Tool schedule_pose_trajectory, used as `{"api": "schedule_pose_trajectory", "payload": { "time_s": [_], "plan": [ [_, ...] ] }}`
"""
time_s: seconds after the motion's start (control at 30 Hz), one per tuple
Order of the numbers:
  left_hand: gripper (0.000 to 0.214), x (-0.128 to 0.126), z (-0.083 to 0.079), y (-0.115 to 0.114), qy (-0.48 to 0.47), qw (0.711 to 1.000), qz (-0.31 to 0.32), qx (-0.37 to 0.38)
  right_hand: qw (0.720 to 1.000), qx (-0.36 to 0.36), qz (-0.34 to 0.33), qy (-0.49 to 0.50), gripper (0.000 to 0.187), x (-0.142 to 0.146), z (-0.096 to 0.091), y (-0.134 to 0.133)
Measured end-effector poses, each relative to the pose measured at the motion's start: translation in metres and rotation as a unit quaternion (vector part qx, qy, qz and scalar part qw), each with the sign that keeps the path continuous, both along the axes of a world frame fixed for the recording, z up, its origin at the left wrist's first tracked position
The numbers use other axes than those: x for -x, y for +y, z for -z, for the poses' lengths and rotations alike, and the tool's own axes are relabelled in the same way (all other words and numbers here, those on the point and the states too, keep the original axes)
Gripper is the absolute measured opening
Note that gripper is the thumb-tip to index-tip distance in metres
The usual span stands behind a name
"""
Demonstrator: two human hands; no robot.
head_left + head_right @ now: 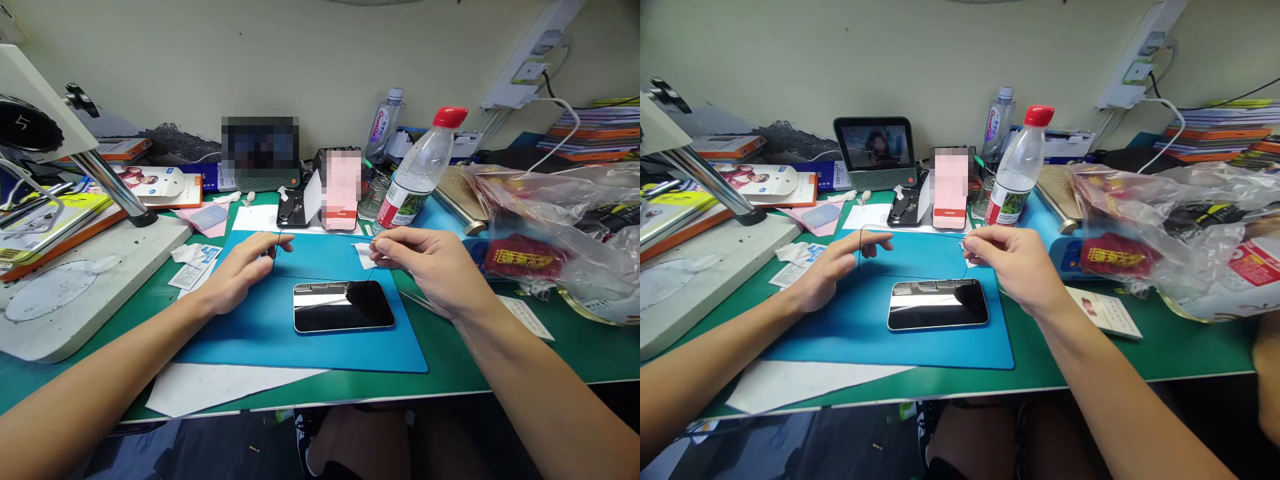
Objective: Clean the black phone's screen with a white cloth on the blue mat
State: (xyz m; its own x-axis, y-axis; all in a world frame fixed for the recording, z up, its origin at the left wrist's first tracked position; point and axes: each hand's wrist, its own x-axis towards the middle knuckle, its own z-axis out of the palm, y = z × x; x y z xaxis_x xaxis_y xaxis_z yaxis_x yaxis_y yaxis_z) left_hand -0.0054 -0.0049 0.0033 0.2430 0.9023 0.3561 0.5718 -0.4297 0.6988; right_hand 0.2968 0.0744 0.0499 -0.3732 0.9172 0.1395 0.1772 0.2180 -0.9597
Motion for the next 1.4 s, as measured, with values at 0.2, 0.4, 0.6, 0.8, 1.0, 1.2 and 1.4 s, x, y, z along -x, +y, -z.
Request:
{"api": "schedule_pose_trajectory", "payload": {
  "time_s": [0.2,0.4,0.6,0.8,1.0,1.2,1.4],
  "plan": [
    [0.089,-0.014,-0.003,-0.009,0.018,0.994,0.09,-0.05,0.977,0.18,-0.03,0.111,0.027,0.011,0.003,-0.023],
    [0.08,-0.027,-0.008,-0.019,-0.038,0.991,0.099,-0.083,0.934,0.305,-0.089,0.165,0.026,0.032,0.009,-0.051],
    [0.083,-0.038,-0.009,-0.029,-0.135,0.979,0.135,-0.066,0.928,0.312,-0.115,0.171,0.025,0.036,0.014,-0.058],
    [0.073,-0.047,-0.017,-0.043,-0.145,0.98,0.125,-0.045,0.983,0.133,-0.127,0.008,0.031,0.024,0.006,-0.052],
    [0.074,-0.043,-0.009,-0.032,0.086,0.984,0.034,-0.154,0.979,-0.132,-0.077,-0.134,0.07,-0.029,-0.011,-0.036],
    [0.074,-0.045,0.005,-0.028,0.206,0.967,0.024,-0.15,0.915,-0.243,-0.125,-0.295,0.089,-0.05,0.008,-0.032],
    [0.066,-0.052,0.006,-0.027,0.233,0.962,0.031,-0.138,0.896,-0.286,-0.158,-0.302,0.073,-0.047,0.025,-0.026]
  ]
}}
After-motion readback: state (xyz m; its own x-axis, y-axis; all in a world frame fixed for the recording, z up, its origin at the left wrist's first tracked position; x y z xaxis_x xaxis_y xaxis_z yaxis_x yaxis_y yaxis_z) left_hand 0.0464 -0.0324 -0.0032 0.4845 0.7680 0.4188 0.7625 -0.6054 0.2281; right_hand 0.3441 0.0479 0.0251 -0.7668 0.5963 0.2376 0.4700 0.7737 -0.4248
